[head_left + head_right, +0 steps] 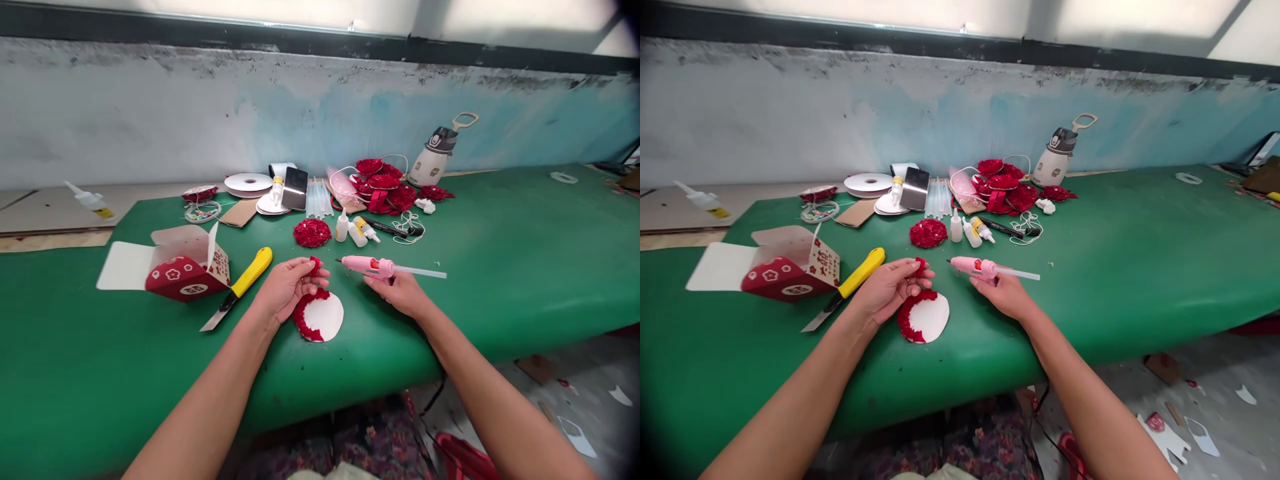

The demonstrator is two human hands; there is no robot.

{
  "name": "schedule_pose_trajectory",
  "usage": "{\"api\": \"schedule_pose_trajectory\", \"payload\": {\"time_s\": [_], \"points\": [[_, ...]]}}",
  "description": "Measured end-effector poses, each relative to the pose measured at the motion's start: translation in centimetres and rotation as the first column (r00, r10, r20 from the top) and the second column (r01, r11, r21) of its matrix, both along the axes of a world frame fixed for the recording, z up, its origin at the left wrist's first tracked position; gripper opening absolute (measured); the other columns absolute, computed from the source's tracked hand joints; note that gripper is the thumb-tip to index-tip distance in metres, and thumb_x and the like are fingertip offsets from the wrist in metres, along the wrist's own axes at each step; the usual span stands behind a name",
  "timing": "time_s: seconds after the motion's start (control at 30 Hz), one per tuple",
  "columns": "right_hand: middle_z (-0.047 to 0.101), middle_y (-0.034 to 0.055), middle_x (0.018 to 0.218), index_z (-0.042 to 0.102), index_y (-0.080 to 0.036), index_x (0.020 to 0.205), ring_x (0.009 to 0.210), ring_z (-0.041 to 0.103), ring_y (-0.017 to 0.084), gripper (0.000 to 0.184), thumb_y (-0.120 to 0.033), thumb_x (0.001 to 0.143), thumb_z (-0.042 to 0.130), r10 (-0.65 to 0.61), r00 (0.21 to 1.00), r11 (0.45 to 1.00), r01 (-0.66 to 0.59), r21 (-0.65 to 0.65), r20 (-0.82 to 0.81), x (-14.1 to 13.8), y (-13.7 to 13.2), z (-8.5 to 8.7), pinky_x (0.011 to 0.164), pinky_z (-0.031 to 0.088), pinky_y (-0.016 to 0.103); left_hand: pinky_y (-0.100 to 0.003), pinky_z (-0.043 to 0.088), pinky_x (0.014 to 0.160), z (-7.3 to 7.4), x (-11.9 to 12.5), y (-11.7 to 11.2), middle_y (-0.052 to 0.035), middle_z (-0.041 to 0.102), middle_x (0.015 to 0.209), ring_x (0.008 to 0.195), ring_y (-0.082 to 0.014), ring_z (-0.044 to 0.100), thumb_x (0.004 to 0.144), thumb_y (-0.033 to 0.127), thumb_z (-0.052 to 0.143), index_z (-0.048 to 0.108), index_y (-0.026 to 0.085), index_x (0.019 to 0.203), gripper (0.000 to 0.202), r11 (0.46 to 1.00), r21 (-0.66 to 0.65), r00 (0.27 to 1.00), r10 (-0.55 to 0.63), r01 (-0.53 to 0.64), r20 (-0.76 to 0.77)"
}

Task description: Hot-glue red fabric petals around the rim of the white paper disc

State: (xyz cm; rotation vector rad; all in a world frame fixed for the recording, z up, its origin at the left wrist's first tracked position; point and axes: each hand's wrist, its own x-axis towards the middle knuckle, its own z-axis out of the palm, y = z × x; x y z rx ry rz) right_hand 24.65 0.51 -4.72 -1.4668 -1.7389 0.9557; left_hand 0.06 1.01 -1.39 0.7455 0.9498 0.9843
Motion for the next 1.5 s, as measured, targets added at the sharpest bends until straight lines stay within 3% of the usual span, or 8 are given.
{"api": "schedule_pose_trajectory", "payload": {"time_s": [0.17,0.33,0.5,0.77,1.13,1.27,1.5], "points": [[0.047,-0.0025,0.051,0.070,-0.015,0.084,0.050,0.042,0.013,0.032,-0.046,0.080,0.061,-0.008,0.999,1.000,0.008,0.002,0.050,0.0,0.1,-0.1,0.048,0.036,0.025,-0.016,0.043,0.045,0.4,-0.2,-0.4,-0.0087,0.071,0.075,0.055,-0.0094,0.061,0.075,0.024,0.073,0.066,0.009,0.083,0.018,0.996,0.087,0.996,0.029,-0.022,-0.084],[0.052,-0.0013,0.057,0.070,-0.016,0.084,0.053,0.044,0.013,0.029,-0.043,0.079,0.061,0.014,0.995,1.000,-0.016,0.023,0.095,-0.2,0.8,0.7,0.050,0.036,0.025,-0.018,0.039,0.044,0.7,-0.7,-0.3,-0.0047,0.069,0.068,0.053,-0.0093,0.058,0.065,0.028,0.080,0.066,0.010,0.085,0.030,0.971,0.168,0.968,0.196,-0.169,-0.159],[0.047,-0.0022,0.052,0.066,-0.017,0.069,0.051,0.040,0.012,0.027,-0.042,0.077,0.062,0.043,0.988,0.998,-0.050,0.047,0.149,0.1,1.8,1.2,0.049,0.033,0.025,-0.017,0.033,0.041,0.7,-0.8,-0.2,-0.0015,0.065,0.062,0.048,-0.0068,0.053,0.065,0.031,0.080,0.065,0.011,0.082,0.030,0.959,0.180,0.954,0.249,-0.218,-0.168],[0.046,-0.0029,0.049,0.068,-0.016,0.082,0.048,0.042,0.012,0.031,-0.046,0.080,0.060,0.091,0.986,0.994,-0.098,0.040,0.142,0.7,1.8,0.7,0.047,0.034,0.024,-0.017,0.038,0.047,0.5,-0.5,-0.7,-0.0039,0.066,0.067,0.052,-0.0073,0.055,0.074,0.026,0.071,0.065,0.011,0.086,0.020,0.984,0.164,0.986,0.092,-0.069,-0.138],[0.044,-0.0039,0.055,0.068,-0.014,0.086,0.048,0.038,0.010,0.036,-0.049,0.082,0.060,0.120,0.988,0.993,-0.119,-0.009,0.093,1.5,0.9,0.7,0.046,0.034,0.024,-0.020,0.045,0.052,0.5,0.6,-1.7,-0.0052,0.069,0.071,0.058,-0.0109,0.062,0.075,0.026,0.071,0.065,0.011,0.099,0.029,0.981,0.175,0.976,-0.049,0.087,-0.211],[0.045,-0.0043,0.056,0.068,-0.014,0.090,0.048,0.037,0.010,0.038,-0.051,0.080,0.062,0.102,0.992,0.995,-0.101,-0.028,0.079,1.5,0.8,0.6,0.047,0.034,0.024,-0.022,0.047,0.053,0.4,0.6,-1.6,-0.0061,0.070,0.073,0.059,-0.0122,0.063,0.074,0.029,0.073,0.064,0.012,0.092,0.027,0.979,0.184,0.972,-0.044,0.089,-0.231],[0.045,-0.0039,0.053,0.066,-0.014,0.076,0.046,0.038,0.010,0.037,-0.051,0.077,0.063,0.063,0.991,0.997,-0.059,-0.040,0.117,1.3,0.7,0.6,0.043,0.033,0.024,-0.020,0.045,0.047,0.3,0.7,-1.7,-0.0057,0.069,0.068,0.055,-0.0124,0.062,0.077,0.028,0.069,0.061,0.014,0.082,0.017,0.971,0.203,0.965,-0.070,0.124,-0.253]]}}
